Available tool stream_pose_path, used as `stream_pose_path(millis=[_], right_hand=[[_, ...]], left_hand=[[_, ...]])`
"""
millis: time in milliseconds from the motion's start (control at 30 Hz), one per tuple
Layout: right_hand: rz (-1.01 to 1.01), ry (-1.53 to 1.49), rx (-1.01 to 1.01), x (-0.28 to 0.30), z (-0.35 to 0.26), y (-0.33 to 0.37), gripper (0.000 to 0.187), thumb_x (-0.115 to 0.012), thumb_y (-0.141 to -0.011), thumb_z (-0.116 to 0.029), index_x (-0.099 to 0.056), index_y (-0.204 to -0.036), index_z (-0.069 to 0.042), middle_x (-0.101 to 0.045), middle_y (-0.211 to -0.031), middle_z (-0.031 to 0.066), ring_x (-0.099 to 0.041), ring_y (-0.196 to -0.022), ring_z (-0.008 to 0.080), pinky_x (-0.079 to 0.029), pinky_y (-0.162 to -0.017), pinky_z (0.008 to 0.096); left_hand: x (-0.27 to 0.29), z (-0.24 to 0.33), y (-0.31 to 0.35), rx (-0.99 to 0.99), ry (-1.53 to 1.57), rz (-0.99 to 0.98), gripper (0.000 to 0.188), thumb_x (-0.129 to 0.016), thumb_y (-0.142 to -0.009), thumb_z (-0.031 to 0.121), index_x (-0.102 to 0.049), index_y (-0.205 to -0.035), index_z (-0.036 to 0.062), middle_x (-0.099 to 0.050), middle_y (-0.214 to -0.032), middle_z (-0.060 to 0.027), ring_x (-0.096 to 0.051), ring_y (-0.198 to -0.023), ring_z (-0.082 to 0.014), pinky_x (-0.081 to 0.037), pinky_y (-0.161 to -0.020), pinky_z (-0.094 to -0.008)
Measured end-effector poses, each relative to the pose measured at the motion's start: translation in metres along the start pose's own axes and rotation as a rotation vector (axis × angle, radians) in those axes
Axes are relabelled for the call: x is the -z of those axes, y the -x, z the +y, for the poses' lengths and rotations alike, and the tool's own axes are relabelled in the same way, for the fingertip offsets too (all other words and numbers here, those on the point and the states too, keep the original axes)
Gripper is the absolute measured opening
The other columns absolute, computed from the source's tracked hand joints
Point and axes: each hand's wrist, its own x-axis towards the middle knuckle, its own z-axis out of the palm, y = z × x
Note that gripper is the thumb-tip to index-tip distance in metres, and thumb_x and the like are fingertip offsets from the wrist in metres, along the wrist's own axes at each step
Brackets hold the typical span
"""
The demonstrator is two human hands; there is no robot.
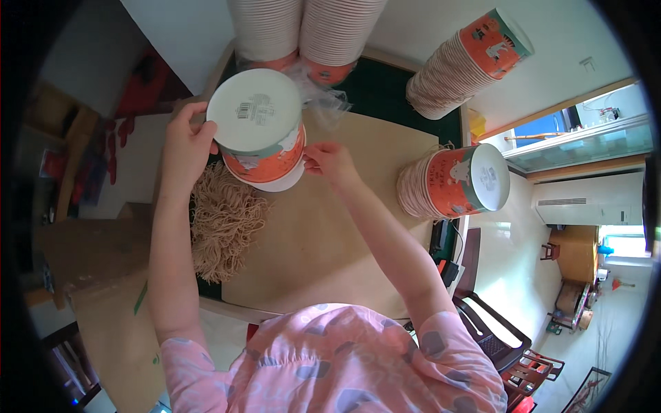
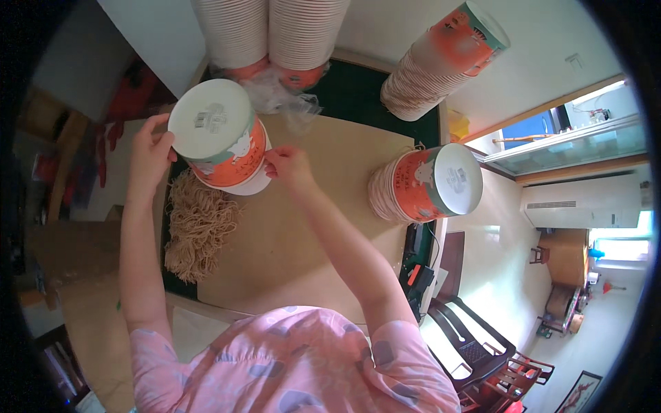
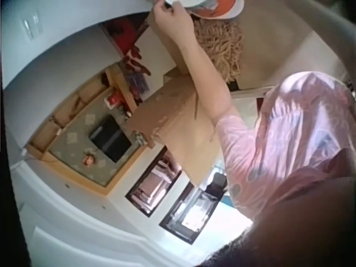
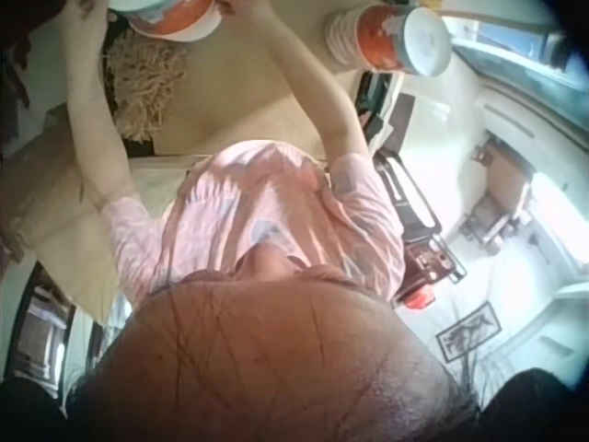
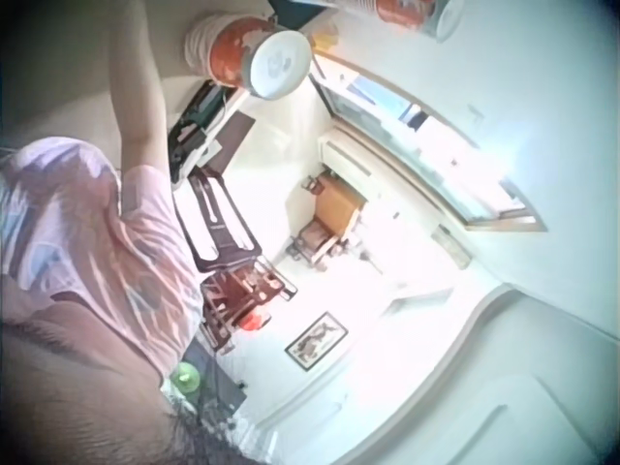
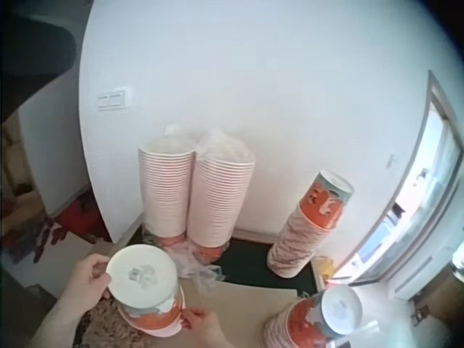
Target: Placing rubber bands around paper bowls to secure them for packaging.
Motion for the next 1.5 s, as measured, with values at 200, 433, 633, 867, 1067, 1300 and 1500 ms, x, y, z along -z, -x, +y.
stream_pose_path(millis=[200, 433, 633, 867, 1067, 1300, 1500], right_hand=[[-0.024, 0.062, -0.064, 0.002, -0.005, 0.004, 0.018, -0.059, -0.088, -0.017, -0.062, -0.095, -0.001, -0.065, -0.086, 0.0071, -0.062, -0.075, 0.0135, -0.051, -0.069, 0.026], [-0.069, 0.049, -0.075, 0.001, -0.011, 0.012, 0.015, -0.057, -0.089, -0.016, -0.061, -0.099, -0.005, -0.065, -0.089, 0.006, -0.062, -0.076, 0.0126, -0.049, -0.069, 0.024], [-0.03, 0.065, -0.082, 0.002, -0.009, 0.009, 0.011, -0.058, -0.089, -0.018, -0.06, -0.093, -0.007, -0.065, -0.087, 0.0045, -0.06, -0.071, 0.0102, -0.048, -0.065, 0.0239], [-0.057, -0.034, -0.154, 0.003, -0.004, 0.005, 0.012, -0.057, -0.089, -0.019, -0.06, -0.09, -0.007, -0.062, -0.08, 0.0023, -0.055, -0.064, 0.0098, -0.047, -0.062, 0.0242], [-0.121, -0.179, -0.182, 0.007, 0.001, 0.006, 0.013, -0.057, -0.089, -0.019, -0.06, -0.092, -0.007, -0.061, -0.08, 0.0013, -0.056, -0.07, 0.0098, -0.047, -0.064, 0.0253], [-0.122, -0.151, -0.178, 0.005, 0.007, 0.0, 0.013, -0.058, -0.087, -0.018, -0.061, -0.091, -0.006, -0.061, -0.08, 0.0016, -0.056, -0.068, 0.0105, -0.048, -0.064, 0.0265], [-0.073, -0.123, -0.15, -0.005, 0.01, -0.001, 0.013, -0.058, -0.086, -0.018, -0.06, -0.088, -0.005, -0.06, -0.076, 0.0021, -0.055, -0.062, 0.0111, -0.047, -0.06, 0.0262]], left_hand=[[0.0, 0.002, -0.003, -0.014, 0.027, 0.018, 0.029, -0.052, -0.082, 0.006, -0.054, -0.11, -0.0011, -0.061, -0.07, -0.0044, -0.051, -0.052, -0.0081, -0.041, -0.049, -0.023], [0.004, 0.009, -0.003, -0.054, 0.048, -0.016, 0.026, -0.052, -0.082, 0.006, -0.054, -0.107, -0.0014, -0.061, -0.068, -0.0036, -0.05, -0.052, -0.0077, -0.039, -0.049, -0.0234], [0.002, 0.01, -0.002, -0.071, 0.041, 0.003, 0.025, -0.051, -0.083, 0.005, -0.054, -0.106, -0.0029, -0.061, -0.068, -0.0046, -0.05, -0.051, -0.0077, -0.039, -0.048, -0.0228], [0.0, 0.016, 0.004, -0.057, 0.034, 0.008, 0.024, -0.051, -0.084, 0.004, -0.054, -0.106, -0.0034, -0.062, -0.069, -0.0054, -0.05, -0.051, -0.0072, -0.038, -0.047, -0.0223], [0.001, 0.008, 0.0, -0.028, 0.066, 0.004, 0.025, -0.051, -0.084, 0.005, -0.055, -0.107, -0.0019, -0.061, -0.07, -0.0044, -0.05, -0.051, -0.0071, -0.037, -0.047, -0.0213], [-0.003, 0.011, 0.001, 0.013, 0.102, 0.027, 0.024, -0.052, -0.084, 0.006, -0.056, -0.108, -0.0001, -0.06, -0.071, -0.0035, -0.047, -0.051, -0.0065, -0.035, -0.046, -0.0205], [0.005, 0.024, 0.005, 0.016, 0.094, 0.065, 0.025, -0.053, -0.085, 0.006, -0.057, -0.108, 0.0013, -0.06, -0.071, -0.0016, -0.047, -0.052, -0.0049, -0.033, -0.044, -0.0188]])
